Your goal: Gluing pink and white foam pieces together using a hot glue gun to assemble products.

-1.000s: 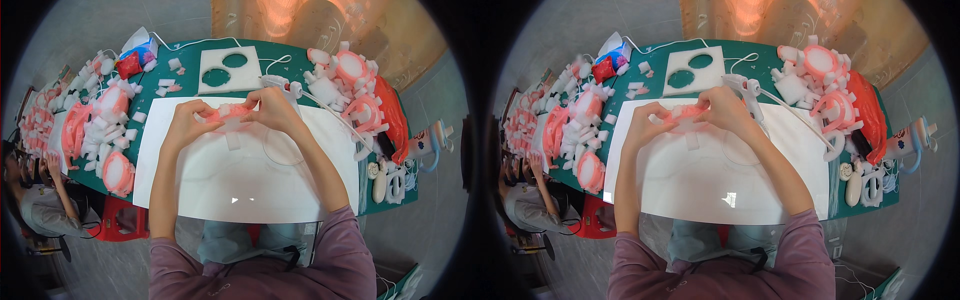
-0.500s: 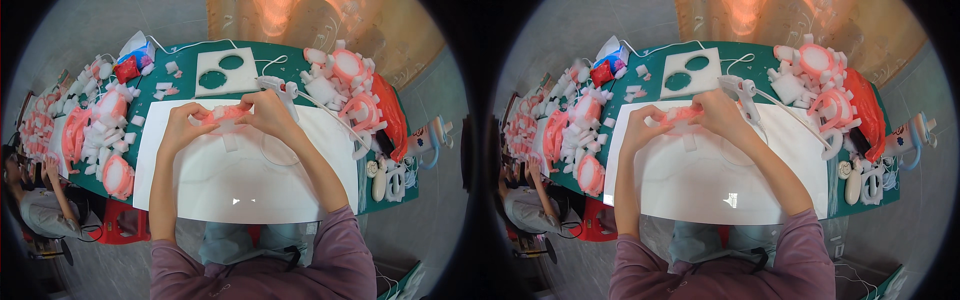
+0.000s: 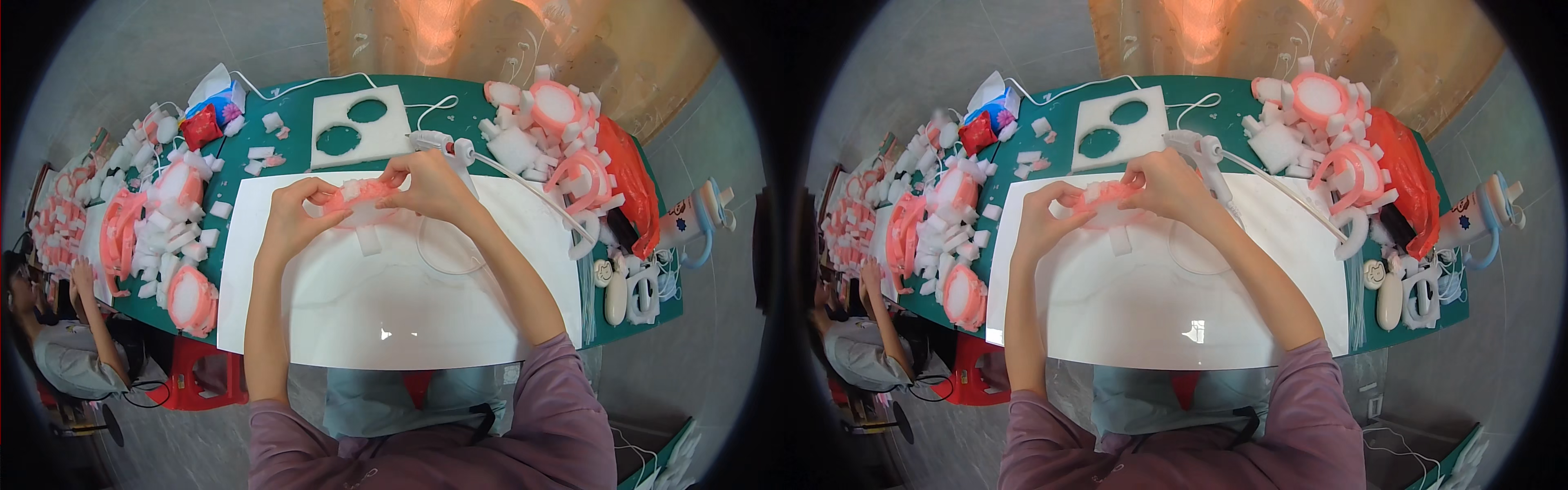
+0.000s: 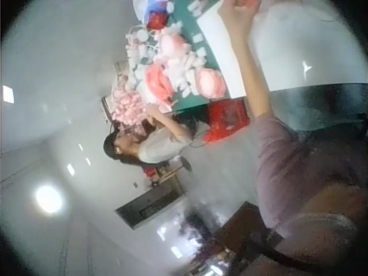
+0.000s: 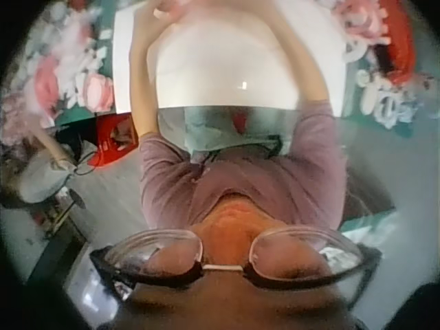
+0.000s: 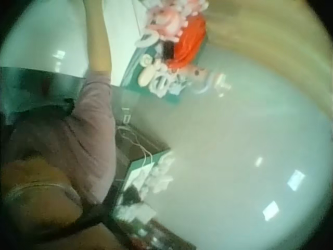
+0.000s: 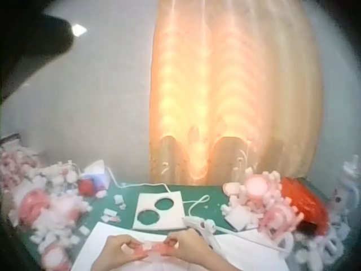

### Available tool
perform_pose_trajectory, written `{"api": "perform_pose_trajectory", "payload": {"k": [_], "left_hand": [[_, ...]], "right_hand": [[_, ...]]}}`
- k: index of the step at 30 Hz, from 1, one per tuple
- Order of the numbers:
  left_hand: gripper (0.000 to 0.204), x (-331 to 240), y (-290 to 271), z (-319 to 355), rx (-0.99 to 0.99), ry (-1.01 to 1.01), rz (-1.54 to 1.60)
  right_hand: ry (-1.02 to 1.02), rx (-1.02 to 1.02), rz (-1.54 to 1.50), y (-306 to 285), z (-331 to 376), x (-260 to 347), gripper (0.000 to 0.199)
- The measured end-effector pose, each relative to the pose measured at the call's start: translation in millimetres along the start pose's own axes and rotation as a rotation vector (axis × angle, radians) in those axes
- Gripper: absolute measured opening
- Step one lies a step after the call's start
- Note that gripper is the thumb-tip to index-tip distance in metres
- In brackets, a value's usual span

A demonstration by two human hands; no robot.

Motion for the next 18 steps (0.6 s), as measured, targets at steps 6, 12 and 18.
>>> {"api": "perform_pose_trajectory", "payload": {"k": [6, 12, 18], "left_hand": [[0.031, -3.4, -0.9, -0.1, 0.023, -0.102, 0.025], [0.039, 0.2, 0.1, 0.0, 0.007, -0.134, 0.049], [0.041, -0.5, -0.4, -0.1, -0.013, -0.123, 0.057]], "right_hand": [[-0.063, -0.021, 0.017, 1.7, -1.4, -2.4, 0.032], [-0.071, -0.052, 0.031, 2.0, -0.7, -2.5, 0.041], [-0.047, -0.047, 0.015, 1.9, -0.9, -3.9, 0.046]]}}
Point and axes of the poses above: each hand's wrist, its own z-axis away from the middle knuckle, its own y-axis out of the palm, x = y × z, the point moved 6 cm from there along -z, towards the middle knuckle, and after that the axes turned 4 degrees about -x, right-handed, at the moved point
